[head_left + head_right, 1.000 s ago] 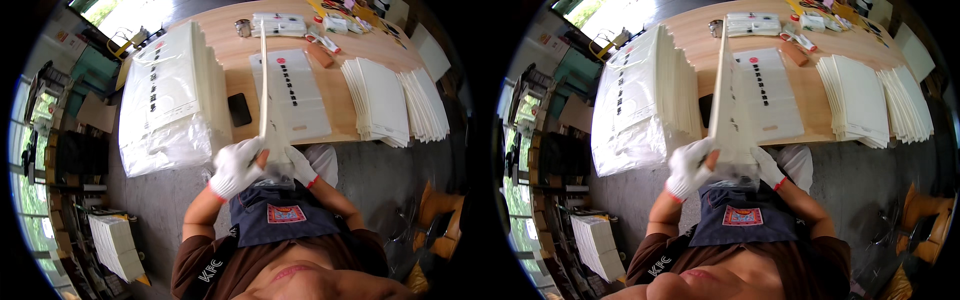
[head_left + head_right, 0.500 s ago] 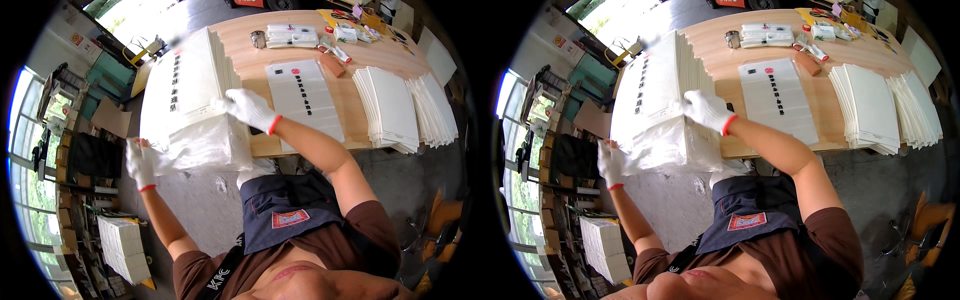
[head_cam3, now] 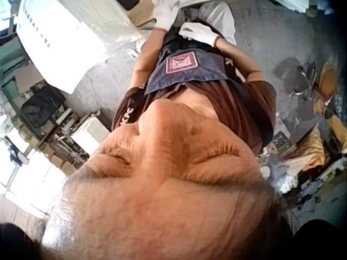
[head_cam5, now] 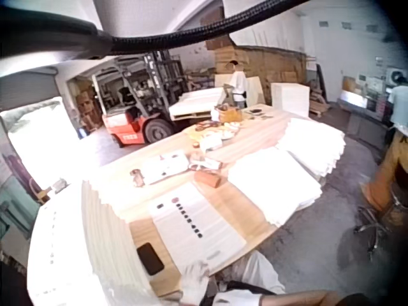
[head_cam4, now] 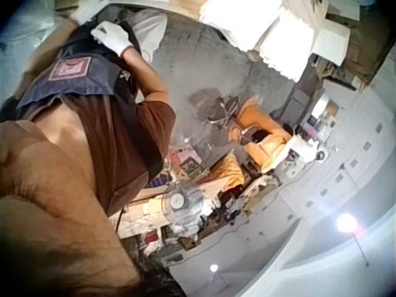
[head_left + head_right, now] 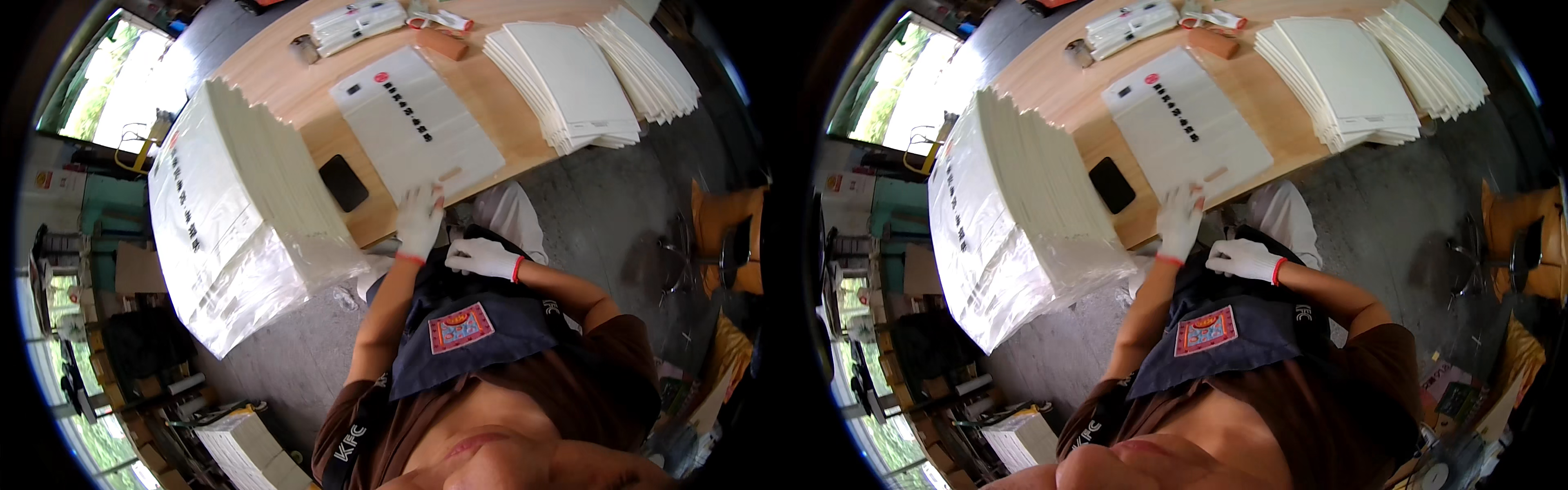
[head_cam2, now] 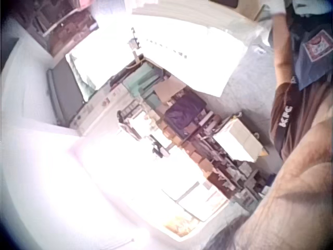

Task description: The person repeatedly picks up white paper documents from a stack, places them into clear plastic sleeves, and sets the sealed sleeves aside. The process is repeated continuously throughout the clip.

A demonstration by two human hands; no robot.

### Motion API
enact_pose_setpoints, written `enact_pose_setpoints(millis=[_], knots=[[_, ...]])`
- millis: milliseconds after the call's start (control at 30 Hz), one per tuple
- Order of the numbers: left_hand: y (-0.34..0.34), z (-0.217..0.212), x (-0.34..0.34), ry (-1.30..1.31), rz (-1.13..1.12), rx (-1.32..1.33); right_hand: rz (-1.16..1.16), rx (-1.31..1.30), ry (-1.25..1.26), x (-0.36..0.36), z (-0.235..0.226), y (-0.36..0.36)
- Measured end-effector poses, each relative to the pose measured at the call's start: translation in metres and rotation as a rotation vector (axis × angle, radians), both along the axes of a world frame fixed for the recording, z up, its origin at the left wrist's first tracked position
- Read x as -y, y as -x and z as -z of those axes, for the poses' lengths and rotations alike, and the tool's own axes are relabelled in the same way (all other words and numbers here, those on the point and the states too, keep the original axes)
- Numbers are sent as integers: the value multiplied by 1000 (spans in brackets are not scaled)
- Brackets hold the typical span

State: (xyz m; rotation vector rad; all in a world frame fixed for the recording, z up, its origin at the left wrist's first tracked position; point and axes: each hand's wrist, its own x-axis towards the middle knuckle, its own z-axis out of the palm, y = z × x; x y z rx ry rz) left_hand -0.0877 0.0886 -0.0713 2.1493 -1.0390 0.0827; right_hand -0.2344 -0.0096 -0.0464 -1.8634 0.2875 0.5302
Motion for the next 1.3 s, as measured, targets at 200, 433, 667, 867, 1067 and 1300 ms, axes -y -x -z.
enact_pose_setpoints(millis=[200,433,667,867,1067,1300], knots=[[-63,36,71,-386,141,-157,202,63,-14,17,2,18],[-99,55,72,-131,204,-682,709,159,-271,68,18,-51],[-170,44,67,771,369,-802,422,491,361,96,68,-123],[-116,-69,76,479,255,-933,347,-203,80,131,18,-57],[-2,-111,105,87,433,-223,591,443,120,96,-11,-89],[86,-112,84,0,679,18,135,529,541,93,24,-47]])
